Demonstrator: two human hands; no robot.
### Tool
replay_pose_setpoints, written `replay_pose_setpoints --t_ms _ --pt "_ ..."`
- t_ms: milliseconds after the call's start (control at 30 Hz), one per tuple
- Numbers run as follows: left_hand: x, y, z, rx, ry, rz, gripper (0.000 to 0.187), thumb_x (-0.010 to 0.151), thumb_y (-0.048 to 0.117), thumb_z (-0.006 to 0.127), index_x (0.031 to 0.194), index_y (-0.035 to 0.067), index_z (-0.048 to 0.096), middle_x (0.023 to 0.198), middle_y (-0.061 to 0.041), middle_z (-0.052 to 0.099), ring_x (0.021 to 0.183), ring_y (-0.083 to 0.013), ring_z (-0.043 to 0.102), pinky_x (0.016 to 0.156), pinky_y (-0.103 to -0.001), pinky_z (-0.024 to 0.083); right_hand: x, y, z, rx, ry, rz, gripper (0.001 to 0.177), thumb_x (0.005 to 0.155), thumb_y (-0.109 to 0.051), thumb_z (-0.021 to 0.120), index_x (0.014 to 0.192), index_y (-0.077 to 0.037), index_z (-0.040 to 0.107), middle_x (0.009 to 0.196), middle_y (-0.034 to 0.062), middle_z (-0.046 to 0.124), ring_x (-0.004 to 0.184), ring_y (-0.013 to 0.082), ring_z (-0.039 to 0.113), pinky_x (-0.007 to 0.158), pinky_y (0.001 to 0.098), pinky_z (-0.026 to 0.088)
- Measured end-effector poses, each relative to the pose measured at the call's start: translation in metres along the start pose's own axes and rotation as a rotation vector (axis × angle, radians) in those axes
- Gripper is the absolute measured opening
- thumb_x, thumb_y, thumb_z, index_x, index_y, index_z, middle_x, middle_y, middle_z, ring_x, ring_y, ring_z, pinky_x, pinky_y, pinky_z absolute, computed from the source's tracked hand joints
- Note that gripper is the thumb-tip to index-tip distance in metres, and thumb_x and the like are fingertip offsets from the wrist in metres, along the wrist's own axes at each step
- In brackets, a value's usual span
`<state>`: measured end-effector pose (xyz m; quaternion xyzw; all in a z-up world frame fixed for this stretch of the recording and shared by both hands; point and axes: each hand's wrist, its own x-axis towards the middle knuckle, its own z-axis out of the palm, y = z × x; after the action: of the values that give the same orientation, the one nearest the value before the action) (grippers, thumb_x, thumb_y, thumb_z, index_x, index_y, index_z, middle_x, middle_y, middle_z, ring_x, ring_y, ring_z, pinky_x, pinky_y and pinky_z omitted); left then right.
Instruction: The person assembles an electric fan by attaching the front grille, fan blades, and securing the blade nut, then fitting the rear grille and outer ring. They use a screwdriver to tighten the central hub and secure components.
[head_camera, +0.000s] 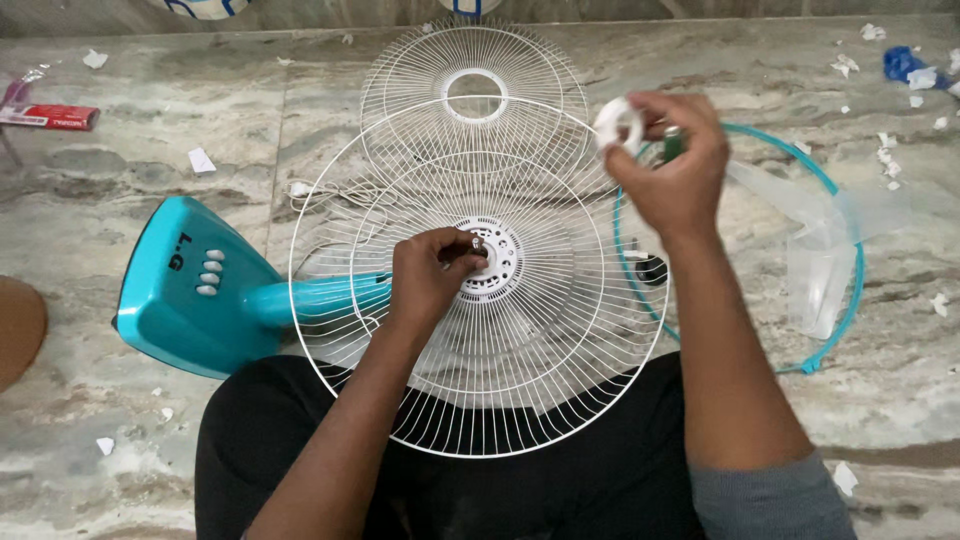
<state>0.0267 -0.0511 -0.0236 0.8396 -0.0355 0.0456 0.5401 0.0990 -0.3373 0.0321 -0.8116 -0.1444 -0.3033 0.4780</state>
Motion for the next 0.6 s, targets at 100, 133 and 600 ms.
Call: replay_pose_setpoints --t_ms 100,133,600 --pt "-0.001 -0.004 -0.004 -0.029 -0.009 0.047 0.028 0.077 0.002 0.085 0.104 0.002 0.078 0.095 -0.012 0.08 0.086 -0.0169 0.079 0.08 -0.028 0.064 -0.025 -0.054 0.033 -0.011 -0.258 0.076 0.046 0.072 -0.007 0.083 0.118 -0.008 0.078 0.11 0.0059 0.062 0.098 0.0171 0.064 0.088 0.0285 0.059" --pt "-0.003 -0.005 -0.008 -0.051 -0.009 0.085 0.028 0.078 0.0 0.084 0.105 0.002 0.078 0.099 -0.012 0.079 0.091 -0.0171 0.078 0.083 -0.028 0.064 -0.034 -0.068 0.041 0.024 -0.363 0.091 0.046 0.07 -0.009 0.082 0.116 -0.009 0.078 0.109 0.0057 0.062 0.099 0.0166 0.065 0.09 0.0285 0.06" --pt "-0.011 0.0 -0.025 -0.122 -0.024 0.034 0.038 0.08 0.003 0.083 0.116 0.003 0.074 0.111 -0.01 0.078 0.101 -0.0195 0.077 0.087 -0.031 0.064 -0.048 -0.09 0.058 -0.008 -0.572 0.013 0.05 0.067 -0.016 0.081 0.117 -0.011 0.077 0.109 0.0046 0.066 0.098 0.0178 0.068 0.084 0.0316 0.058"
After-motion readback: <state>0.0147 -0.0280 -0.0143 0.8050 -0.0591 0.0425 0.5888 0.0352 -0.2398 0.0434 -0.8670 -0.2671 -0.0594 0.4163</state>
